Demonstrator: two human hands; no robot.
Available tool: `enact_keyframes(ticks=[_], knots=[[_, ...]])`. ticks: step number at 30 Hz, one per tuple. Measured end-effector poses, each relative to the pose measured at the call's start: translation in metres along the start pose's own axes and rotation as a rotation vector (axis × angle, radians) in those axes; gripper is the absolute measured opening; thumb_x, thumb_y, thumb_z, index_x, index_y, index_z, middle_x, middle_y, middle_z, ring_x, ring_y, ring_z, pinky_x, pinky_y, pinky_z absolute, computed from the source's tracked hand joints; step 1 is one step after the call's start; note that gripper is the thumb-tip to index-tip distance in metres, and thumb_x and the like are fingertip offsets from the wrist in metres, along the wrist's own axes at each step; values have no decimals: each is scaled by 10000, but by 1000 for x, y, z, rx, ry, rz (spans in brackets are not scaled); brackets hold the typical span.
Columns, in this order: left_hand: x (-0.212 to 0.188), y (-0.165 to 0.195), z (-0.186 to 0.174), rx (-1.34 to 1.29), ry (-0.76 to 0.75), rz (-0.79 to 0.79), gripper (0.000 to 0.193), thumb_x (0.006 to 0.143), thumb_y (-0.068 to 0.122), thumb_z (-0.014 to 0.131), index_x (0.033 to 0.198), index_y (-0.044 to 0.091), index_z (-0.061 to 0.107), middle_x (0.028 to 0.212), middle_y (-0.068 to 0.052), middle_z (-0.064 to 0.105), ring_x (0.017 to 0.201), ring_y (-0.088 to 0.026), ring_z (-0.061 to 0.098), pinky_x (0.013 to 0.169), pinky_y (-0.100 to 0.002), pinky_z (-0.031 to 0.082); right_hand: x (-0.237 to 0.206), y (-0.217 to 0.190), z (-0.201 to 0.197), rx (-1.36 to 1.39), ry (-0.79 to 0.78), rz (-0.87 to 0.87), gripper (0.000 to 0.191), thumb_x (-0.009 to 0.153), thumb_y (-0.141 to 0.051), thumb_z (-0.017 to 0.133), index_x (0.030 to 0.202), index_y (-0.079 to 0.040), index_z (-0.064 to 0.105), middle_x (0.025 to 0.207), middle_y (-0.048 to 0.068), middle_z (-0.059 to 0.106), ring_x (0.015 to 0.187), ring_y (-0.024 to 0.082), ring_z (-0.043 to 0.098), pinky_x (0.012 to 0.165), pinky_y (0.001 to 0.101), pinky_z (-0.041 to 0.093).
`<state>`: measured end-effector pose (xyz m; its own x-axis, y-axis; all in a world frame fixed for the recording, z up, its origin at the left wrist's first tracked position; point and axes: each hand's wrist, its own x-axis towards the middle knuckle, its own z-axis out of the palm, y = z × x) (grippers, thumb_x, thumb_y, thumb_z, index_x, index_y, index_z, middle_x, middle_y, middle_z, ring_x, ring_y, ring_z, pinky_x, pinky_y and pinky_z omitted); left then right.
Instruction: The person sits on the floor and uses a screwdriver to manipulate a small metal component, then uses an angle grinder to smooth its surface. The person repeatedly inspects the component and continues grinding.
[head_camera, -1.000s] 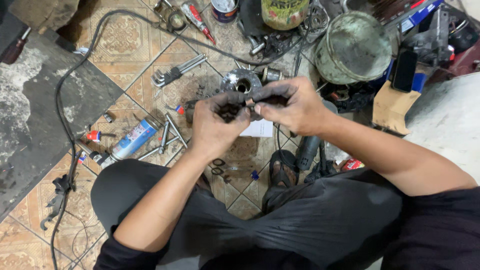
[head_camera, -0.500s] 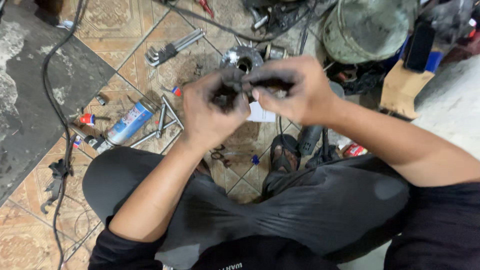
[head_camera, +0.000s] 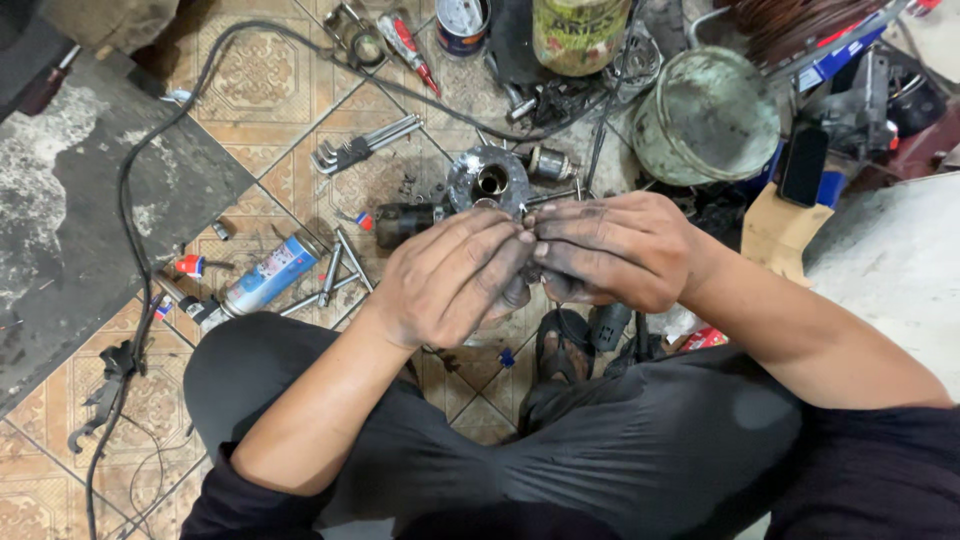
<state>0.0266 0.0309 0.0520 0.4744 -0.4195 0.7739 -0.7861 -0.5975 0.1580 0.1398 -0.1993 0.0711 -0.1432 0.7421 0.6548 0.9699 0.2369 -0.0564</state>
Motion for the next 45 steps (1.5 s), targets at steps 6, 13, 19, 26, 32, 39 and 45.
enact_keyframes(ticks=[6, 13, 19, 26, 32, 39, 45], knots=[[1, 2, 0, 13, 1, 22, 425, 875, 161, 787, 1172, -119, 673, 1122, -228, 685, 1066, -373, 712, 961, -470, 616, 4, -3, -4, -12, -29, -15, 250, 924, -102, 807, 1060, 62, 675, 1054, 220, 728, 1018, 347, 753, 878, 414, 630], [-14, -2, 6, 37, 16, 29, 410, 840, 121, 785, 1162, -111, 681, 1100, -226, 705, 1050, -367, 735, 953, -462, 626, -5, -3, 0, -19, -30, -4, 282, 906, -148, 816, 1063, 48, 687, 1068, 205, 727, 1009, 335, 754, 897, 420, 631], [-28, -7, 35, -237, 176, -279, 406, 828, 173, 810, 1110, -84, 670, 1026, -181, 724, 941, -267, 748, 844, -350, 651, -9, -2, 16, 110, -12, 152, 240, 896, -130, 833, 1072, -16, 715, 1079, 137, 727, 938, 262, 764, 816, 356, 636], [-40, -1, 36, -741, 103, -989, 282, 860, 151, 847, 1074, 6, 736, 977, -53, 775, 897, -106, 718, 846, -256, 594, -2, -15, 8, 261, 24, 531, 292, 887, -19, 803, 1161, 10, 706, 1118, 138, 709, 957, 265, 750, 813, 345, 625], [-33, 0, 37, -822, 126, -1059, 187, 885, 83, 834, 1029, -1, 751, 942, -38, 770, 871, -81, 711, 806, -245, 593, 8, -16, 0, 225, -32, 530, 326, 832, -64, 836, 1121, 24, 713, 1089, 158, 714, 904, 273, 742, 753, 345, 616], [-25, 5, 35, -531, 73, -875, 255, 897, 32, 802, 1142, -11, 749, 1017, -94, 784, 879, -118, 745, 776, -245, 593, 9, -17, 6, 174, -20, 594, 265, 875, -80, 832, 1102, 6, 726, 1111, 137, 726, 943, 268, 754, 806, 341, 627], [-23, 5, 35, -406, 97, -713, 231, 922, -7, 772, 1150, -23, 734, 1089, -131, 762, 947, -194, 774, 809, -290, 625, 10, -18, 6, 134, -56, 588, 279, 844, -91, 836, 1078, 12, 724, 1065, 150, 727, 900, 273, 742, 764, 341, 616]])
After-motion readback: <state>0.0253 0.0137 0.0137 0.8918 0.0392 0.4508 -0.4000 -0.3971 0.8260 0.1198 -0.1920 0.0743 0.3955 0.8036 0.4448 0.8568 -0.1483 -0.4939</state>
